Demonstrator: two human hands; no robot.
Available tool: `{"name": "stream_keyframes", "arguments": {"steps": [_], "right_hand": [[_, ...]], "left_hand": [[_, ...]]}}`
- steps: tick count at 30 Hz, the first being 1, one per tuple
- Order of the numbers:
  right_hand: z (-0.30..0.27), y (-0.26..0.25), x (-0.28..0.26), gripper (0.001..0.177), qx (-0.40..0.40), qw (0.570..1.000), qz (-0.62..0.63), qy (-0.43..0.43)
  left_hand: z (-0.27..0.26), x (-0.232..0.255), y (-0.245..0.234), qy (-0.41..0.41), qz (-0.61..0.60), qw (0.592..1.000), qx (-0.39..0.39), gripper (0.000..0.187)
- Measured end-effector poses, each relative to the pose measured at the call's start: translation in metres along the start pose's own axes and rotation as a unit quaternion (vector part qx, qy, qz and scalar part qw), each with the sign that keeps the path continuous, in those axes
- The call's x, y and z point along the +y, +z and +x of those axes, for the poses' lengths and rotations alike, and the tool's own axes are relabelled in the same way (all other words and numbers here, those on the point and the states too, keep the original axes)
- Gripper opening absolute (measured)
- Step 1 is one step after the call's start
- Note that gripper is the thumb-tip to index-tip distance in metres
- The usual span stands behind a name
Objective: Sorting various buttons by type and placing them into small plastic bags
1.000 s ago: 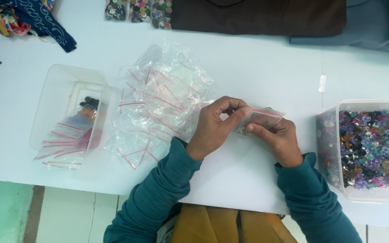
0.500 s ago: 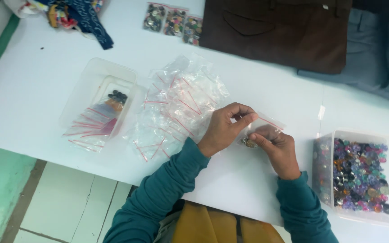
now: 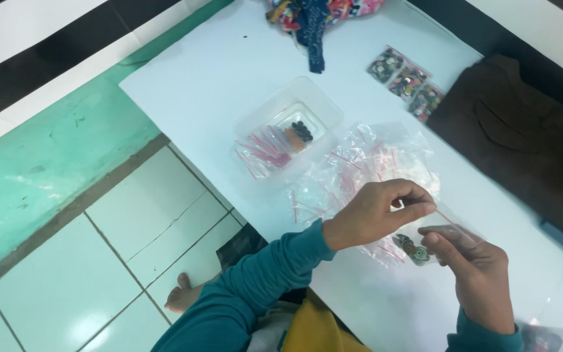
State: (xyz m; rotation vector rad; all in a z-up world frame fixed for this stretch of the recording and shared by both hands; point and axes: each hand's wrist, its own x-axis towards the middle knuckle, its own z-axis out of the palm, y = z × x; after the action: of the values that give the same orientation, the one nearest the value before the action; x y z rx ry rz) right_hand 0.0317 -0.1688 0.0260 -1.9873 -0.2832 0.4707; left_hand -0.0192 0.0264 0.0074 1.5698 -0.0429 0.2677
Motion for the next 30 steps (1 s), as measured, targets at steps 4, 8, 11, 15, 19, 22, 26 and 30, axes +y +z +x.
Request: {"name": "stream_keyframes", "arguments": {"steps": [4, 8, 11, 15, 19, 22, 26, 30], "right_hand": [[0.024, 0.034, -0.034, 0.018, -0.058, 0.997, 0.022, -0.048], [0.056, 0.074, -0.063, 0.018, -0.111, 0.987, 0.081, -0.086], [0.079, 0.109, -0.074, 0.017, -0.127, 0.974, 0.127, -0.135], [0.116, 0.152, -0.092, 0.015, -0.127, 0.971, 0.121, -0.165], [0.154, 0.189, -0.084, 0.011, -0.125, 0.970, 0.066, -0.200], [0.168, 0.208, -0.077, 0.010, -0.073, 0.947, -0.081, -0.301], [0.166, 0.226, -0.060, 0.017, -0.086, 0.906, -0.271, -0.313], [0.154, 0.224, -0.061, 0.024, -0.167, 0.854, -0.363, -0.332]], "left_hand": [[-0.024, 0.020, -0.073, 0.047, 0.069, 0.995, 0.049, 0.023], [-0.026, 0.016, -0.151, 0.032, 0.238, 0.958, 0.154, 0.020], [-0.017, -0.020, -0.204, -0.020, 0.378, 0.909, 0.176, 0.020], [-0.001, -0.074, -0.236, -0.156, 0.535, 0.821, 0.124, 0.034], [-0.001, -0.095, -0.236, -0.130, 0.573, 0.805, 0.081, 0.028], [-0.002, -0.088, -0.236, -0.129, 0.534, 0.830, 0.099, 0.024], [-0.005, -0.072, -0.236, -0.132, 0.507, 0.846, 0.099, 0.025], [-0.003, -0.073, -0.236, -0.128, 0.508, 0.847, 0.096, 0.025]]}}
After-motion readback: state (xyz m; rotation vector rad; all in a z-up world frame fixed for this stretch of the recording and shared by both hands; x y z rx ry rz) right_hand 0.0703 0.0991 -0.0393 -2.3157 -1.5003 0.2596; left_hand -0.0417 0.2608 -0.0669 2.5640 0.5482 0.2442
